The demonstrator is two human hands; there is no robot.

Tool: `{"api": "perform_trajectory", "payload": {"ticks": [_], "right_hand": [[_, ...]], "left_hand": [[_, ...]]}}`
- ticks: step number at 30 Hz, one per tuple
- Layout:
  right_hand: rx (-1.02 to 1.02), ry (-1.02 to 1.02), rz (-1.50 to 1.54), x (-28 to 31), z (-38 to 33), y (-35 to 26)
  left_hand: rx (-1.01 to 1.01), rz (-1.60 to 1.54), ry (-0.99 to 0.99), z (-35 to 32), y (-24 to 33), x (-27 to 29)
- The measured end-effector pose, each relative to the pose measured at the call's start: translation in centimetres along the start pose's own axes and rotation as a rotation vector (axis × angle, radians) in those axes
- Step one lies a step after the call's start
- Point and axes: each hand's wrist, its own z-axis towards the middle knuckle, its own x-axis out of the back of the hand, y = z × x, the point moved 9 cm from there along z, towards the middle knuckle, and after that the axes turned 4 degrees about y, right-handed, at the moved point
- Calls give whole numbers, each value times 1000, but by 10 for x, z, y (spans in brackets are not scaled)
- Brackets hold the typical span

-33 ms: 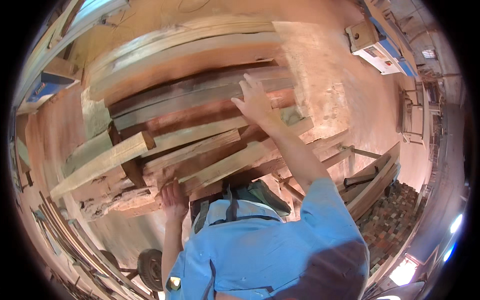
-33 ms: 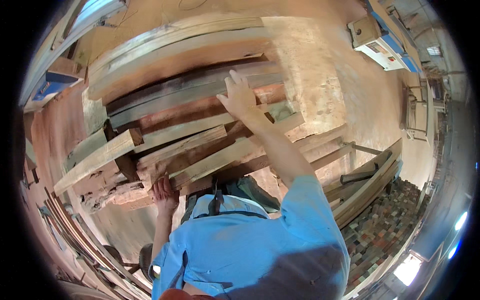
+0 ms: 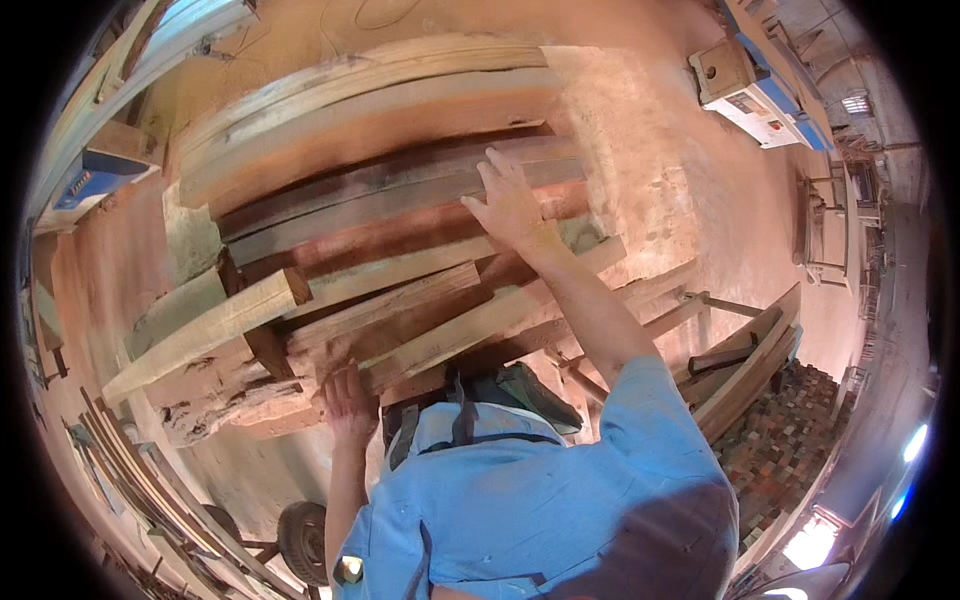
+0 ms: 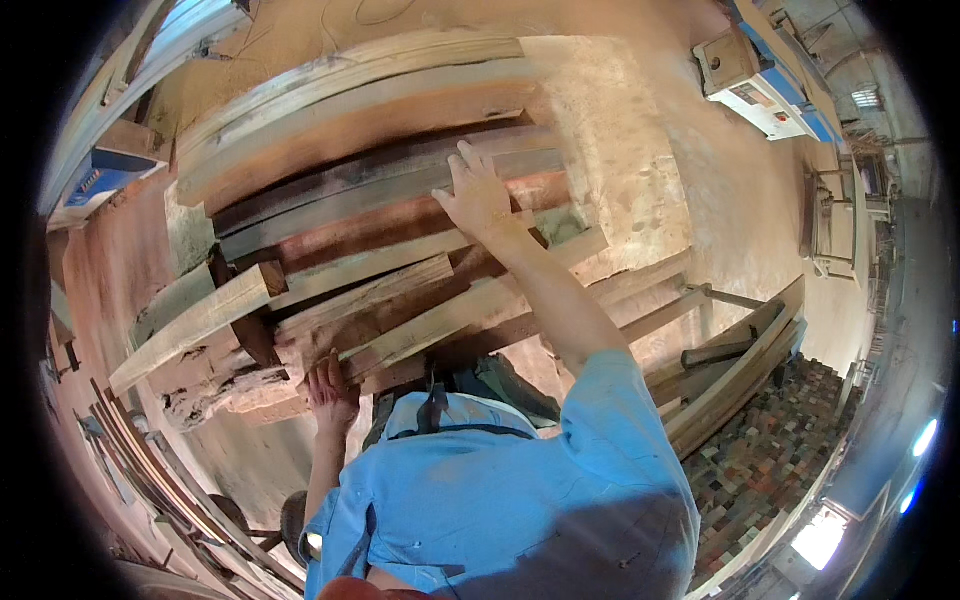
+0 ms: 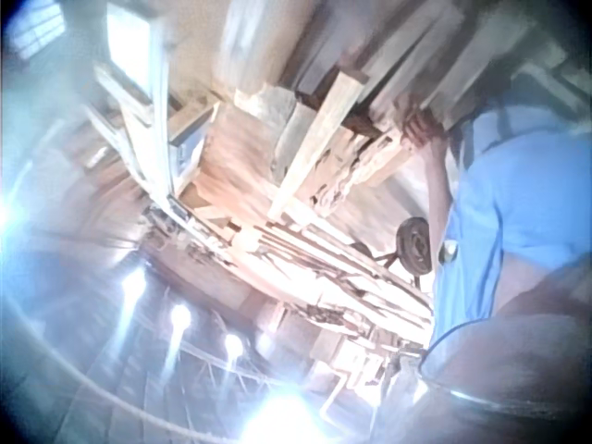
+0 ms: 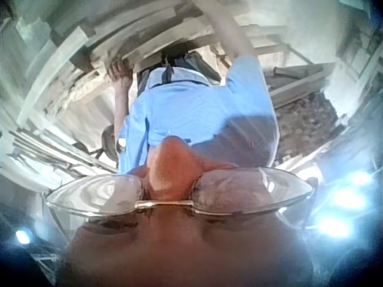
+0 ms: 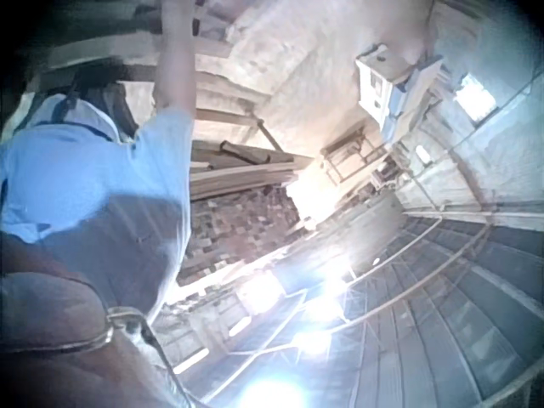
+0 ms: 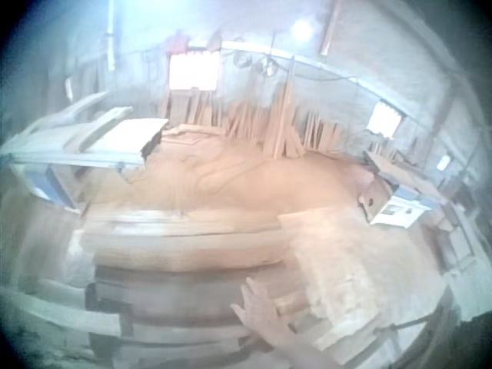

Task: The person selects two wooden planks from a pile, places them on a workbench, and applies glue from a white bottle to the edges of both planks. They then retrieve a C-clamp and position it over the glued planks, preparing to secure them together.

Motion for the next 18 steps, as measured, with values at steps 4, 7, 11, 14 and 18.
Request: {"api": "perform_trajectory", "payload": {"ticks": [4, 7, 11, 14, 18], "right_hand": [[28, 88, 73, 9, 14, -4], [-4, 26, 26, 20, 12, -16], [30, 23, 60, 2, -4, -7], [24, -110, -32, -10, -10, -5], [31, -147, -24, -13, -7, -10]], "left_hand": [[-1, 3, -7, 0, -4, -5], [-33, 3, 36, -2, -5, -6], [25, 53, -58, 0, -10, -4], [14, 3, -46, 3, -9, 5], [51, 48, -84, -4, -12, 2]]}}
